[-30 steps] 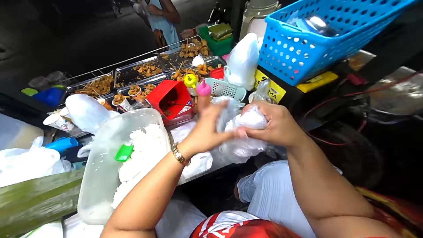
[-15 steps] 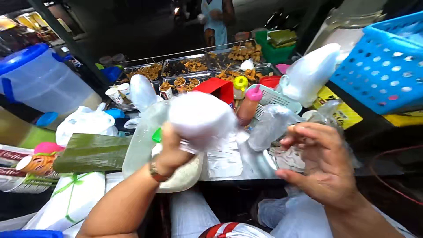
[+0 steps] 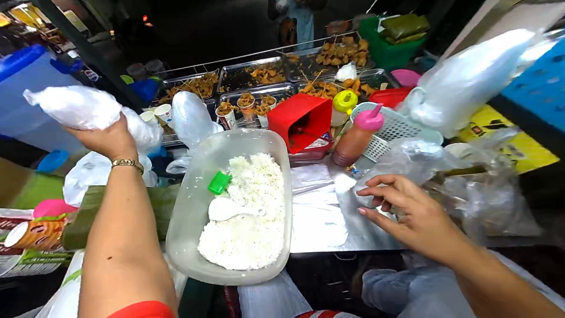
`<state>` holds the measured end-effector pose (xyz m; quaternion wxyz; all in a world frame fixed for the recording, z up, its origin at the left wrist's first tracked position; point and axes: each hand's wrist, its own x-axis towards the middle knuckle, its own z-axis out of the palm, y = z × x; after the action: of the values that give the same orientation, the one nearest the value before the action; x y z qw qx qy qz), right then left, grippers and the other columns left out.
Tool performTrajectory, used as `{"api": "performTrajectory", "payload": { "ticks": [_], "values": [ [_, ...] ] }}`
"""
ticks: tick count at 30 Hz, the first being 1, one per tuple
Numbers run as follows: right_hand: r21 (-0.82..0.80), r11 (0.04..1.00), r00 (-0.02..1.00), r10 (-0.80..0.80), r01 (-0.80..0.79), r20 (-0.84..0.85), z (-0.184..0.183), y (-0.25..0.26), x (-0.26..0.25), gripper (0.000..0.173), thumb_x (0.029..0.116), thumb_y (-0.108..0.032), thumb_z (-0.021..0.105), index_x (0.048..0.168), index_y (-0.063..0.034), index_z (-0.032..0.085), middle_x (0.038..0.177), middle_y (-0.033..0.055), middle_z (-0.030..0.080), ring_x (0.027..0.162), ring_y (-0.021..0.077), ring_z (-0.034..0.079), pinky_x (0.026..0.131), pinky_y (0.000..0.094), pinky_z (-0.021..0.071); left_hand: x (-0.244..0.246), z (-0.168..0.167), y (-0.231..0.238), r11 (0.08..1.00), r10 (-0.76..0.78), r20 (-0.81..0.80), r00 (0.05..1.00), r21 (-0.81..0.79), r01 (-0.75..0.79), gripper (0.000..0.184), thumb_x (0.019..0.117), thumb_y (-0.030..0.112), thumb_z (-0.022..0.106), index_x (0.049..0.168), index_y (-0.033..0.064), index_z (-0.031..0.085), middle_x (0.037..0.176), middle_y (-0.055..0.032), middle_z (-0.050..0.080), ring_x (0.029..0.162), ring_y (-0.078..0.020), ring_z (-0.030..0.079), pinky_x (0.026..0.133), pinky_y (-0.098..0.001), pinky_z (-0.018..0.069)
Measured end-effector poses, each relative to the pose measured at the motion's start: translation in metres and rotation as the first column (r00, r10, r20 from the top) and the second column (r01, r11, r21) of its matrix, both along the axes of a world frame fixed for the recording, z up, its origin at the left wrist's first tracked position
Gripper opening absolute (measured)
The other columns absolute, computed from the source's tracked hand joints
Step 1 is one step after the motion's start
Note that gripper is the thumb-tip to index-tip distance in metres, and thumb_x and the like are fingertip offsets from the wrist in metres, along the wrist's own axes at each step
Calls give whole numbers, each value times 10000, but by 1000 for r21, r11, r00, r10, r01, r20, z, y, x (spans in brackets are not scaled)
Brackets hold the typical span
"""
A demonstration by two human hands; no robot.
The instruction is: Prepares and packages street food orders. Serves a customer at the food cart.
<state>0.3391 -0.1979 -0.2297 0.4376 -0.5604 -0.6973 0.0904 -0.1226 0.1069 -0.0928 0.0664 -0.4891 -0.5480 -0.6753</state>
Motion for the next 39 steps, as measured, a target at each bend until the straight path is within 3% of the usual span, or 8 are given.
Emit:
{"api": "performTrajectory", "payload": {
  "ticks": [9, 15, 19, 22, 26, 31, 36, 39],
  "values": [
    [-96, 992, 996, -71, 77, 59, -21, 19, 6, 366, 943, -364, 658, 1100, -43, 737, 1192, 181, 636, 845, 76, 636, 684, 172, 538, 3, -57, 73, 988, -55, 100, 993, -139, 68, 1115, 757, 204, 878, 1554, -114, 167, 1550, -250, 406, 1445, -217, 422, 1204, -274, 322],
    [-158, 983, 994, -79, 91, 79, -30, 24, 8, 341, 936, -357, 654, 1089, -63, 736, 1194, 164, 645, 823, 83, 645, 658, 188, 541, 18, -82, 82, 946, -129, 13, 992, -297, 127, 1060, 788, 195, 848, 1554, -113, 183, 1555, -257, 406, 1460, -234, 408, 1220, -303, 293],
    [-179, 980, 994, -77, 90, 78, -34, 24, 8, 343, 935, -359, 649, 1083, -63, 740, 1170, 148, 655, 809, 69, 641, 659, 178, 538, 15, -102, 82, 829, -220, -125, 967, -546, 118, 878, 920, 55, 691, 1548, -151, 114, 1582, -331, 313, 1505, -349, 319, 1252, -411, 217],
    [-180, 982, 995, -42, 58, 88, -37, 24, 8, 327, 940, -333, 642, 1077, -53, 742, 1145, 155, 669, 797, 107, 647, 660, 213, 545, 9, -100, 79, 772, -234, -135, 963, -627, 100, 933, 896, 80, 727, 1557, -134, 104, 1586, -324, 309, 1500, -372, 317, 1244, -450, 232],
    [-326, 946, 994, 38, -2, 104, -39, 28, 3, 262, 965, -199, 658, 1105, 12, 726, 1125, 225, 678, 813, 251, 668, 718, 361, 575, -5, -88, 71, 639, -177, -141, 974, -769, 5, 1061, 810, 190, 833, 1567, -110, 152, 1578, -394, 233, 1467, -520, 281, 1186, -628, 279],
    [-760, 642, 994, -84, 106, 67, -50, 42, -2, 399, 1058, -279, 575, 1236, 68, 658, 1205, 276, 661, 1118, 396, 646, 1013, 549, 479, -10, -51, 43, 698, -196, -112, 974, -713, 59, 1076, 748, 89, 838, 1589, -52, 181, 1615, -391, 117, 1487, -545, 199, 1175, -666, 258],
    [-825, 523, 967, -231, 213, 103, -64, 50, -30, 798, 965, -568, 639, 1382, 101, 518, 1376, 314, 541, 1283, 433, 552, 1073, 590, 440, 33, -20, -12, 829, -338, -171, 926, -520, 206, 854, 870, 190, 733, 1543, -74, 280, 1589, -338, 270, 1463, -407, 340, 1183, -492, 336],
    [-828, 510, 968, -203, 235, 149, -64, 53, -47, 711, 978, -504, 647, 1338, 105, 568, 1387, 318, 553, 1329, 458, 519, 1058, 637, 424, 97, -13, -82, 812, -549, -301, 779, -414, 412, 723, 958, 226, 654, 1523, -60, 305, 1566, -275, 346, 1390, -302, 441, 1084, -409, 429]
  ]
}}
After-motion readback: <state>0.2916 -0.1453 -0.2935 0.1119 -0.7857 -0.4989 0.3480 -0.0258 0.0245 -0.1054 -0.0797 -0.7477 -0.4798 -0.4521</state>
